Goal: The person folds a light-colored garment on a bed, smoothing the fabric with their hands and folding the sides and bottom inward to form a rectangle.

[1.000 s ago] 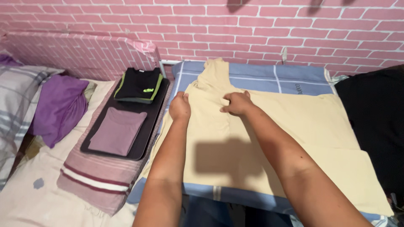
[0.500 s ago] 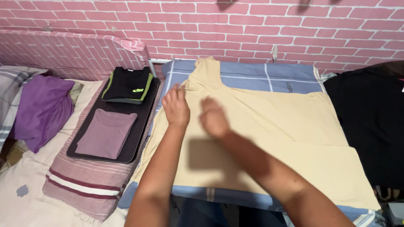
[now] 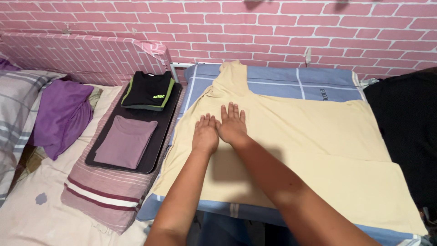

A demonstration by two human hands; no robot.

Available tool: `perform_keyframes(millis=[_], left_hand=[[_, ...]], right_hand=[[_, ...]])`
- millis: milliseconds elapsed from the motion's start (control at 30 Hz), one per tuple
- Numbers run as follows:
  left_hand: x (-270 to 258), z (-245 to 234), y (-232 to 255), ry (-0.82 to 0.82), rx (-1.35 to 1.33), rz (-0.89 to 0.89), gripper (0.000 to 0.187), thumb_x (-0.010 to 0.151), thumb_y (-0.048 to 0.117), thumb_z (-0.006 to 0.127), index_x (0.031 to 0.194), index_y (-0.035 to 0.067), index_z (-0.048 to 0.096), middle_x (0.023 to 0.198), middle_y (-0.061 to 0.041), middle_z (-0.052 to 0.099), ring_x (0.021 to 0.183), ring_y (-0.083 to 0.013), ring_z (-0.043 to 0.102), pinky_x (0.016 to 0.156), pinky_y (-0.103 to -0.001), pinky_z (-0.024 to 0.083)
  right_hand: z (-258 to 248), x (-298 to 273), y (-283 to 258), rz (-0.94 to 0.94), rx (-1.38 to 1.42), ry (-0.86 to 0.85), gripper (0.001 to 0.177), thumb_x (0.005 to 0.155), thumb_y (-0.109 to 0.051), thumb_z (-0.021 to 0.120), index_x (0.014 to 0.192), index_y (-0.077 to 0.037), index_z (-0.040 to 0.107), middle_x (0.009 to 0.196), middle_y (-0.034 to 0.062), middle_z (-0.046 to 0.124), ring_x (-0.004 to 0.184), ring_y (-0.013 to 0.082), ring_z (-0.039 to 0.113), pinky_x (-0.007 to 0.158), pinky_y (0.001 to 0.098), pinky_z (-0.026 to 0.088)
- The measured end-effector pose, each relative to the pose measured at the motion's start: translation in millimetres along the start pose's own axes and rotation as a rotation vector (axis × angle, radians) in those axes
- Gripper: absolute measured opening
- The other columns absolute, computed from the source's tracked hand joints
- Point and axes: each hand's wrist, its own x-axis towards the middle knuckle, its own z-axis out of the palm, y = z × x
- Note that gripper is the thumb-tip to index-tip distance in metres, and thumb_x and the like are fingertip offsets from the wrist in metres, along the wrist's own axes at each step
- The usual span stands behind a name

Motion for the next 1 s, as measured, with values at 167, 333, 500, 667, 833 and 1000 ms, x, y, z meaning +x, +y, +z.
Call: perform_keyframes(millis=[167,333,500,667,833,1000], left_hand=[[1.8,-22.7,7.5,-0.328,0.077,-0.080,0.064,0.104,0.034,0.032,0.162,0.010,0.021,0.171,-0.012,0.010,0.158,-0.0276,0.006,0.126,-0.047,0.006],[15.8,-37.7,14.2,-0.360,0.099,-0.033,0.067,0.104,0.040,0.031,0.164,0.014,0.016,0.172,-0.012,0.004,0.159,-0.0296,0.001,0.126,-0.051,0.001],[47.2,-30.5,2.8,-0.398,0.098,-0.024,0.068,0.104,0.044,0.029,0.164,0.017,0.014,0.172,-0.010,0.004,0.159,-0.0284,0.001,0.126,-0.051,0.001],[70.7,-14.5,-1.0,-0.330,0.132,-0.121,0.071,0.104,0.045,0.028,0.164,0.010,0.011,0.173,-0.010,0.002,0.158,-0.0264,0.002,0.125,-0.052,0.001],[63.3,1.0,6.8,-0.247,0.132,-0.201,0.074,0.105,0.046,0.029,0.162,0.003,0.012,0.172,-0.013,0.003,0.159,-0.0280,0.001,0.125,-0.055,-0.001],[6.1,20.6,36.7,-0.212,0.199,0.025,0.070,0.106,0.038,0.032,0.163,0.001,0.018,0.172,-0.022,0.009,0.159,-0.0367,0.005,0.122,-0.065,0.002]], right_hand=[[8.1,-30.0,11.1,-0.029,-0.014,0.029,0.075,0.103,-0.053,0.032,0.163,-0.010,0.016,0.170,0.0208,0.005,0.158,0.0345,0.003,0.125,0.0524,0.003],[-6.1,-28.7,11.5,0.073,-0.026,-0.012,0.074,0.104,-0.051,0.032,0.164,-0.011,0.015,0.170,0.0218,0.003,0.158,0.0371,0.000,0.124,0.0552,0.000],[-7.4,-12.3,18.5,0.079,-0.031,-0.013,0.072,0.103,-0.048,0.031,0.164,-0.013,0.013,0.171,0.0177,0.003,0.158,0.0330,-0.001,0.123,0.0570,-0.001],[-2.8,-28.5,26.8,0.022,-0.083,-0.003,0.072,0.104,-0.049,0.031,0.164,-0.013,0.014,0.171,0.0164,0.005,0.158,0.0311,0.001,0.123,0.0580,-0.001],[-12.2,-36.2,27.1,0.055,-0.045,-0.031,0.069,0.103,-0.046,0.033,0.163,-0.017,0.016,0.172,0.0115,0.006,0.158,0.0282,0.003,0.122,0.0613,0.000],[-29.2,-17.3,39.5,0.056,0.000,-0.045,0.062,0.104,-0.042,0.030,0.163,-0.029,0.018,0.173,0.0022,0.009,0.159,0.0260,0.005,0.124,0.0602,0.001]])
